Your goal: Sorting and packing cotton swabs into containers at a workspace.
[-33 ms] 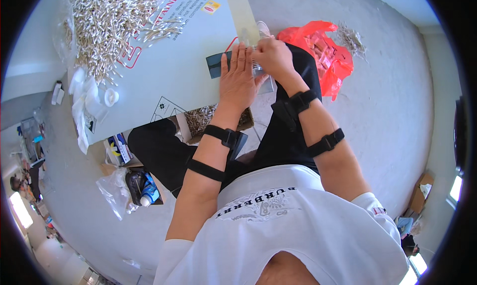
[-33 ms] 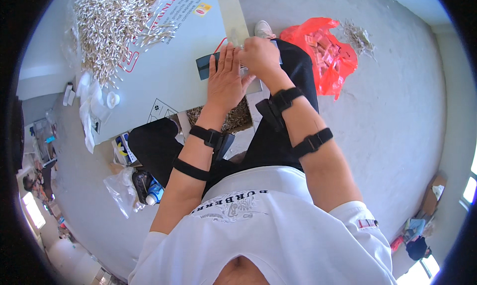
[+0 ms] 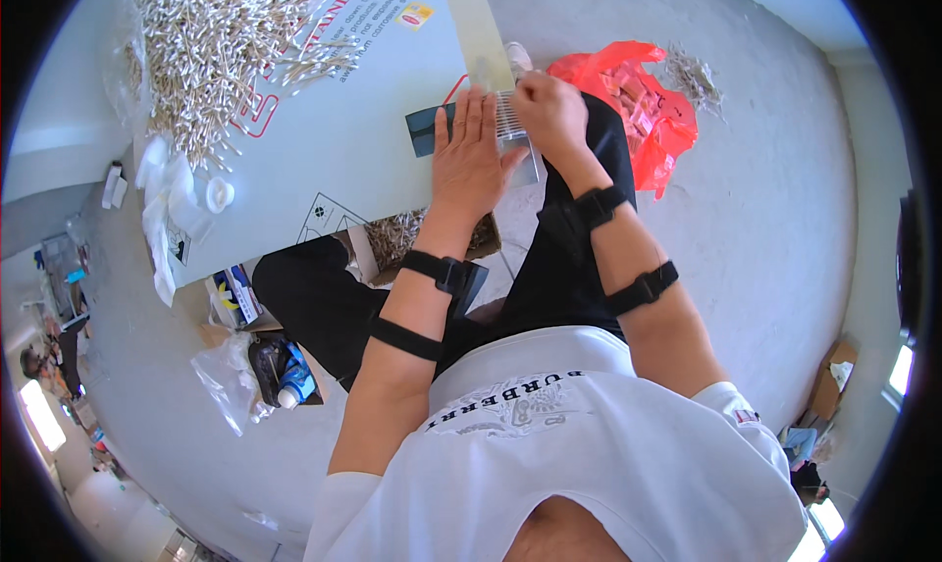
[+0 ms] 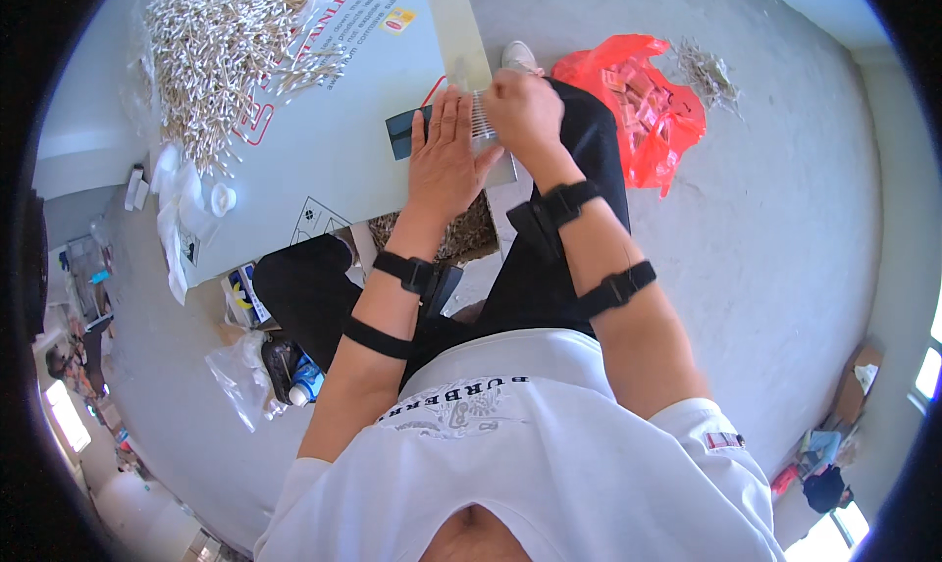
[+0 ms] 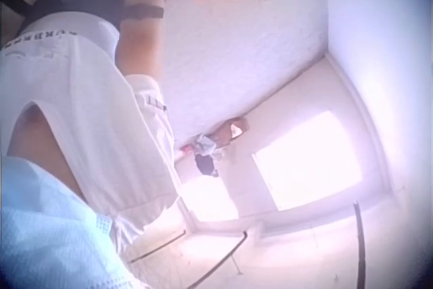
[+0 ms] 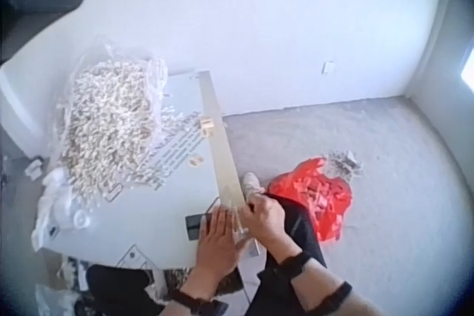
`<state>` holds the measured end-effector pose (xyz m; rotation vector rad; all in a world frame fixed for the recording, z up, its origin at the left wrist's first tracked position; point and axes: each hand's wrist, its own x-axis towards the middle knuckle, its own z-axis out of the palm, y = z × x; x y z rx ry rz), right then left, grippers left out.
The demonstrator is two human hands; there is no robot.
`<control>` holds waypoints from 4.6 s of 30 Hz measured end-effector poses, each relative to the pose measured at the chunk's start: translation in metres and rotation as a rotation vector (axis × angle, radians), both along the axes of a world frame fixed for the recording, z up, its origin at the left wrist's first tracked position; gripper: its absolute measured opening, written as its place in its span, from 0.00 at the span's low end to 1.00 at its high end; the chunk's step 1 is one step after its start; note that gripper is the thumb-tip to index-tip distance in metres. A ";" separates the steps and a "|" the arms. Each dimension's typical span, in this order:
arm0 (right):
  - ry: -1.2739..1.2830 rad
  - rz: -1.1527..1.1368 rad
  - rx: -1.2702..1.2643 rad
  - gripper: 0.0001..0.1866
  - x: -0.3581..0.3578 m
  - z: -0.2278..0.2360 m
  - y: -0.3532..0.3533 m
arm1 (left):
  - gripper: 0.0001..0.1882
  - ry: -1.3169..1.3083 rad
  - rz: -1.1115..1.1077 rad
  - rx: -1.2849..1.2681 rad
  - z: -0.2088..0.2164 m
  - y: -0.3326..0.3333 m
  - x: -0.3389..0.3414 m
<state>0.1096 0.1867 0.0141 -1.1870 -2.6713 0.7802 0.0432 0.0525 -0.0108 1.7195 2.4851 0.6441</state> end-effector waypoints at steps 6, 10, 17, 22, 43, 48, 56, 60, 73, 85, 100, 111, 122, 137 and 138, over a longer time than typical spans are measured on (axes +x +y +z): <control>0.924 -0.729 -0.668 0.14 0.032 -0.047 0.003 | 0.34 -0.497 0.123 0.451 -0.001 0.012 -0.007; 0.982 -0.698 -1.247 0.15 0.025 -0.049 -0.006 | 0.30 -0.756 0.180 0.617 -0.003 0.025 -0.006; 1.123 -0.662 -1.074 0.08 0.015 -0.058 -0.013 | 0.31 -0.821 0.176 0.584 -0.003 0.034 0.002; 1.056 -0.597 -1.016 0.09 0.016 -0.061 -0.013 | 0.31 -0.818 0.166 0.607 -0.006 0.041 0.004; 1.052 -0.649 -1.218 0.07 0.019 -0.055 -0.015 | 0.16 -0.249 0.518 0.033 0.014 0.102 -0.177; 1.051 -0.654 -1.226 0.07 0.019 -0.054 -0.012 | 0.21 -0.126 0.583 -0.188 0.013 0.120 -0.171; 1.183 -0.741 -0.867 0.14 0.017 -0.053 0.007 | 0.11 -0.353 0.174 -0.091 0.017 0.117 -0.119; 1.020 -0.700 -0.940 0.14 0.026 -0.056 0.005 | 0.11 -0.718 0.217 0.000 0.032 0.105 -0.091; 1.000 -0.651 -1.249 0.08 0.024 -0.059 -0.004 | 0.09 -0.960 0.476 -0.053 0.030 0.033 -0.054; 1.092 -0.688 -1.205 0.04 0.020 -0.053 -0.008 | 0.11 -0.643 0.400 -0.340 0.023 0.058 -0.049; 1.076 -0.614 -1.196 0.06 0.024 -0.058 -0.007 | 0.08 -0.579 0.345 -0.088 0.020 0.060 -0.036; 1.065 -0.627 -1.211 0.06 0.023 -0.054 -0.006 | 0.02 -0.522 0.320 -0.026 0.027 0.056 -0.030; 1.028 -0.697 -1.179 0.10 0.019 -0.048 -0.007 | 0.42 0.065 0.092 -0.187 0.011 0.018 0.004; 1.024 -0.615 -0.896 0.12 0.014 -0.060 -0.014 | 0.45 0.072 0.196 -0.252 0.004 0.010 0.008; 1.007 -0.604 -0.819 0.14 0.013 -0.065 -0.013 | 0.45 0.073 0.198 -0.251 0.003 0.010 0.008</control>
